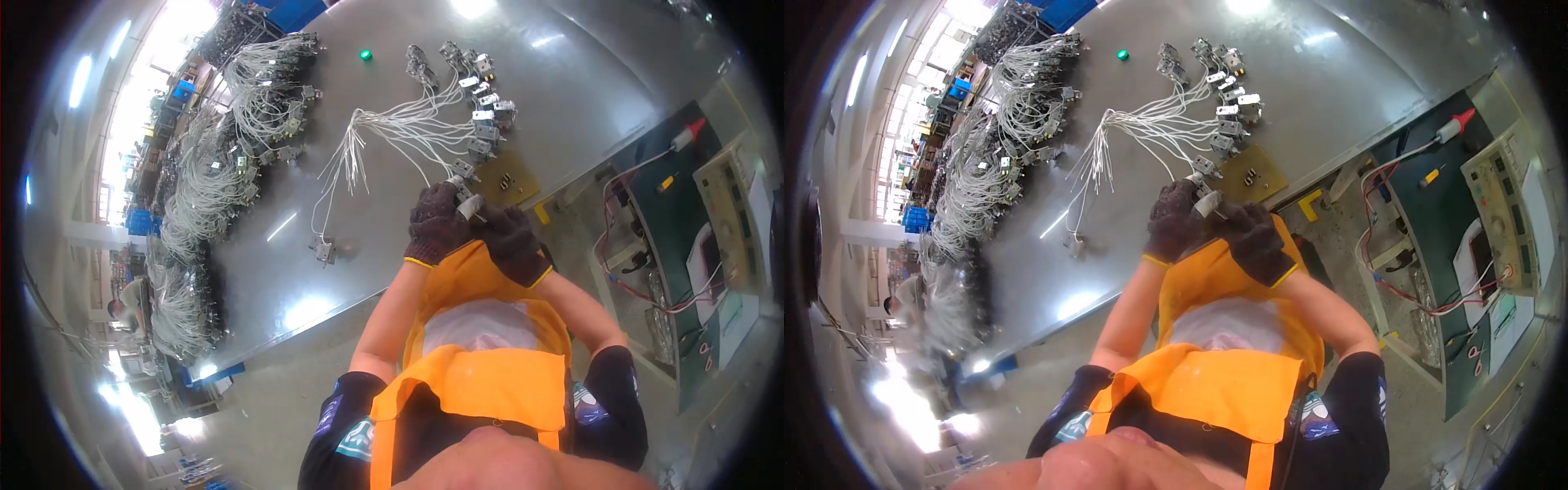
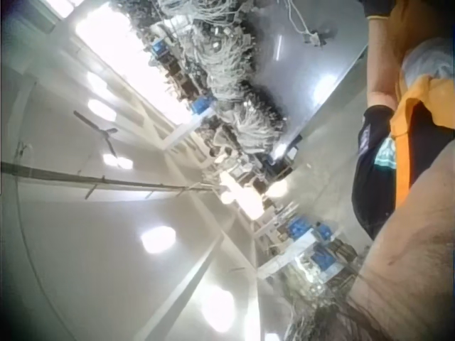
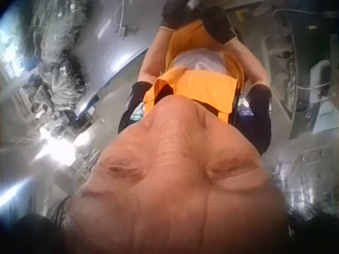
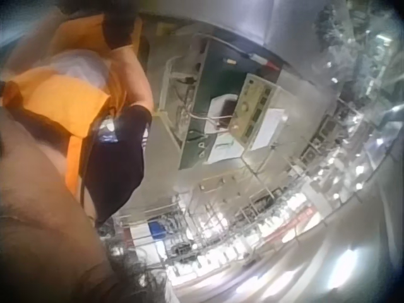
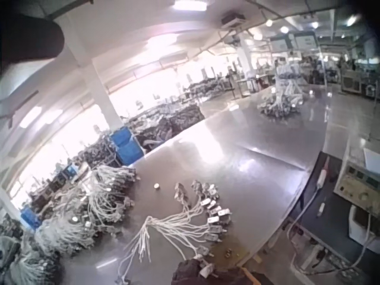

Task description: Inserting individual wire connectors from a harness into a testing or assembly fixture.

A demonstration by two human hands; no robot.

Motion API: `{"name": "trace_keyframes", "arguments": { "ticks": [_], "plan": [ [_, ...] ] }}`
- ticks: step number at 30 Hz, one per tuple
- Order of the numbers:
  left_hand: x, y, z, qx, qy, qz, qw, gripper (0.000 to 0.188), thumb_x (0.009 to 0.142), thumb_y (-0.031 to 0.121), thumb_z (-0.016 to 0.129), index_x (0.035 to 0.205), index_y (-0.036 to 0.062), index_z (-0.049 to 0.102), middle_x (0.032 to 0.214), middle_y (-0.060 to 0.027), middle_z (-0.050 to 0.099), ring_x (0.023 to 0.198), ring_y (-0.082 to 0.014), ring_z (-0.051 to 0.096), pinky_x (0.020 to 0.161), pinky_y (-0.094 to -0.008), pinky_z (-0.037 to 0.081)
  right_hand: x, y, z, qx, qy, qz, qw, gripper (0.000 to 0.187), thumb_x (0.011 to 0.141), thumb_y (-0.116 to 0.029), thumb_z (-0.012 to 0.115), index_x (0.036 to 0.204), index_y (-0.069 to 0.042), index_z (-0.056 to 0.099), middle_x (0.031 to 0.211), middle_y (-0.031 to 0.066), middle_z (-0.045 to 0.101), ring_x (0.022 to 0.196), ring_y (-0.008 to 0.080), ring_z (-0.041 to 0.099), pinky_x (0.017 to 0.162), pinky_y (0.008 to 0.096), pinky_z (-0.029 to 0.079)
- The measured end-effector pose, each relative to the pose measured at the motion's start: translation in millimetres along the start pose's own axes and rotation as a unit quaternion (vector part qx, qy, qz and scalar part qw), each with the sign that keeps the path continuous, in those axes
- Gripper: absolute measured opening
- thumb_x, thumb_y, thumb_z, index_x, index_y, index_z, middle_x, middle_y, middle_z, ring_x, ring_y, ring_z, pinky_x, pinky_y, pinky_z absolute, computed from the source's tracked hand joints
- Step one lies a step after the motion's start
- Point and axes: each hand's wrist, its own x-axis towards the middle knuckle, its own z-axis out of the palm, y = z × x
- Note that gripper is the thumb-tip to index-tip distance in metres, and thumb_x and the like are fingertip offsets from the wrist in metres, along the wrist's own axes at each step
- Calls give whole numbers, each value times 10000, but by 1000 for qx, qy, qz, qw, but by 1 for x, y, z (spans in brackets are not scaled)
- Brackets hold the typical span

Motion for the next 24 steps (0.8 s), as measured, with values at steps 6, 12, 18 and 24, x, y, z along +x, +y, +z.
{"name": "trace_keyframes", "arguments": {
  "ticks": [6, 12, 18, 24],
  "plan": [
    [-2, -29, 8, 22, 30, 149, 988, 423, 799, 280, 753, 1153, 80, 635, 977, -159, 631, 904, -340, 603, 813, -416, 496, -29, -29, 28, 513, 0, 566, 645, 153, 971, -202, 581, 849, -117, 618, 842, 34, 626, 650, 104, 599, 551, 219, 478],
    [-8, -29, -1, -432, -112, -36, 894, 550, 807, 6, 699, 1321, 33, 504, 1077, -103, 624, 990, -201, 596, 848, -324, 497, -7, -37, 32, 680, 156, 585, 413, 257, 1005, -234, 492, 856, -31, 546, 864, 65, 572, 856, 218, 635, 782, 345, 563],
    [-8, -51, 17, -371, -42, -92, 923, 599, 846, 8, 687, 1388, -6, 434, 1169, -107, 612, 1053, -171, 577, 924, -309, 480, 40, 8, -13, 720, 231, 503, 418, 214, 991, -165, 487, 857, -10, 549, 958, 103, 603, 921, 240, 629, 846, 361, 547],
    [-17, -54, 29, -319, -13, -59, 946, 586, 790, 79, 783, 1297, -9, 503, 1088, -91, 623, 991, -177, 601, 883, -321, 489, -23, 2, 14, 436, -27, 518, 735, 228, 976, -156, 501, 1019, 11, 650, 1018, 149, 654, 892, 246, 646, 836, 358, 524]
  ]
}}
